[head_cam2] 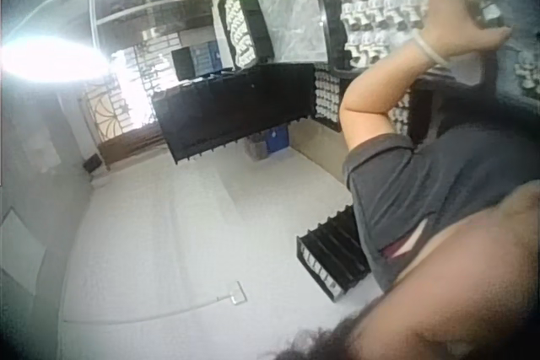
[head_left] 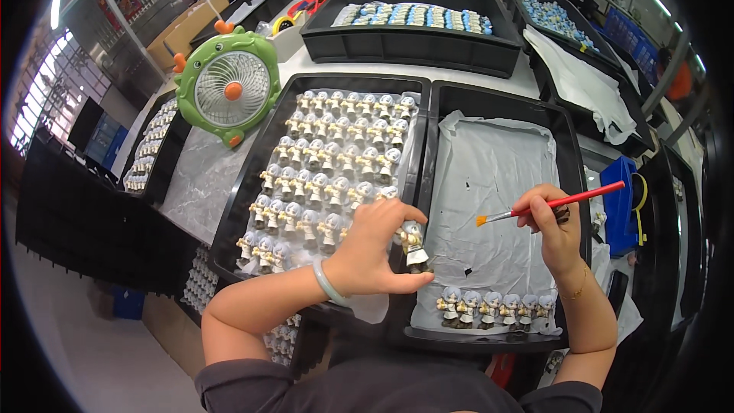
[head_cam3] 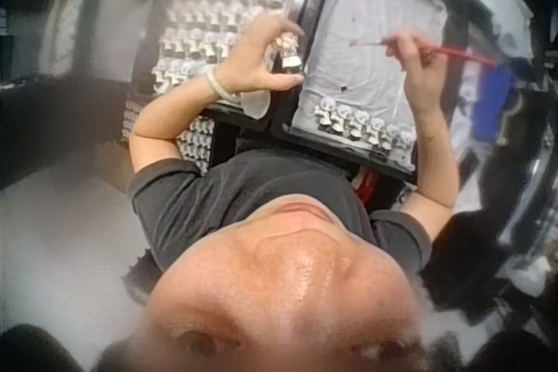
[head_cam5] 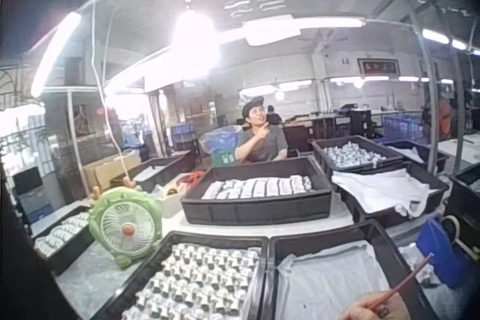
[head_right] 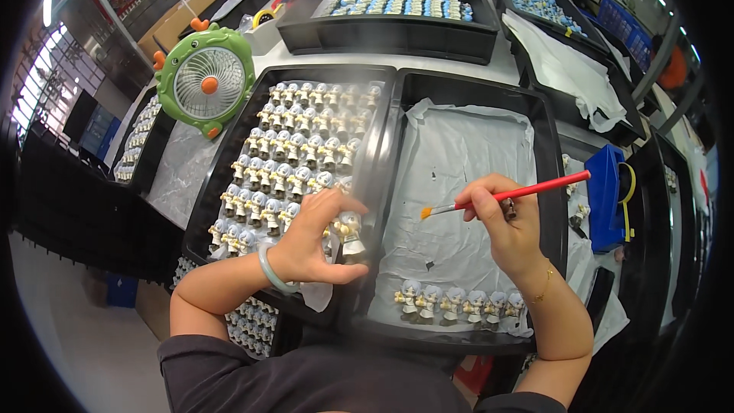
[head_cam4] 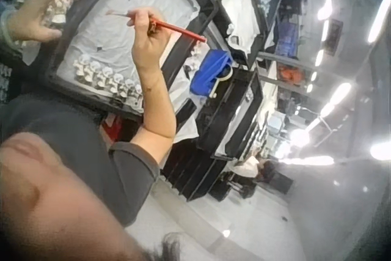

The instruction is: The person paints small figurines with a red-handled brush. They pick up a figurine from a tray, apply paint to specific details, and place it back into the tray. The process is repeated for multiple figurines arranged in rows.

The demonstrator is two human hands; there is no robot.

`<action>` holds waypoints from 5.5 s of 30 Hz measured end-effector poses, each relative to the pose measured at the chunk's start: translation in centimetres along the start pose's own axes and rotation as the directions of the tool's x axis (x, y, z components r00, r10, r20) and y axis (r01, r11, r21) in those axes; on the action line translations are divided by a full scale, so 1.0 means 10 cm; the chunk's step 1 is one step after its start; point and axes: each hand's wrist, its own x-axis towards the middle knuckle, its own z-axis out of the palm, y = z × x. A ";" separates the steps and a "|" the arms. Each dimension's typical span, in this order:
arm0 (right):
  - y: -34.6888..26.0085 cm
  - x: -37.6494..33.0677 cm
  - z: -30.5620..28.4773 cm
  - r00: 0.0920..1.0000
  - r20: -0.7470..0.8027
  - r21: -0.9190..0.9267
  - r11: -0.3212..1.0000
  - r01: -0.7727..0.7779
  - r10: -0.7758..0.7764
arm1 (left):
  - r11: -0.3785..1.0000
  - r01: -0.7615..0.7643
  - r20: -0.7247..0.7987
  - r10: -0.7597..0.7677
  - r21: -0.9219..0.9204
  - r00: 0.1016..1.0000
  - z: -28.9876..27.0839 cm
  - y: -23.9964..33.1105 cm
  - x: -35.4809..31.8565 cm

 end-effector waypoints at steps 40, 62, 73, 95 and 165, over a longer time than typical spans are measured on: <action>0.15 0.02 -0.08 0.996 -0.080 -0.138 0.990 0.015 -0.026 | 0.993 -0.069 -0.081 0.077 0.099 0.994 0.01 0.06 0.05; 0.14 0.01 -0.02 1.000 -0.001 -0.108 0.994 0.020 -0.020 | 0.989 -0.117 -0.062 0.123 0.094 0.990 0.06 -0.01 0.05; 0.15 0.03 -0.01 1.000 0.003 -0.165 0.986 0.029 -0.029 | 0.981 -0.117 -0.022 0.122 0.157 0.992 0.05 -0.01 0.03; 0.21 -0.02 -0.30 0.992 -0.041 -0.309 0.945 0.105 -0.123 | 0.713 0.243 0.326 -0.560 0.658 0.762 -0.64 -0.37 -0.85; 0.18 0.08 -0.16 0.999 -0.030 -0.132 0.991 0.011 -0.015 | 0.919 -0.151 0.125 0.112 0.364 0.986 0.05 0.14 0.34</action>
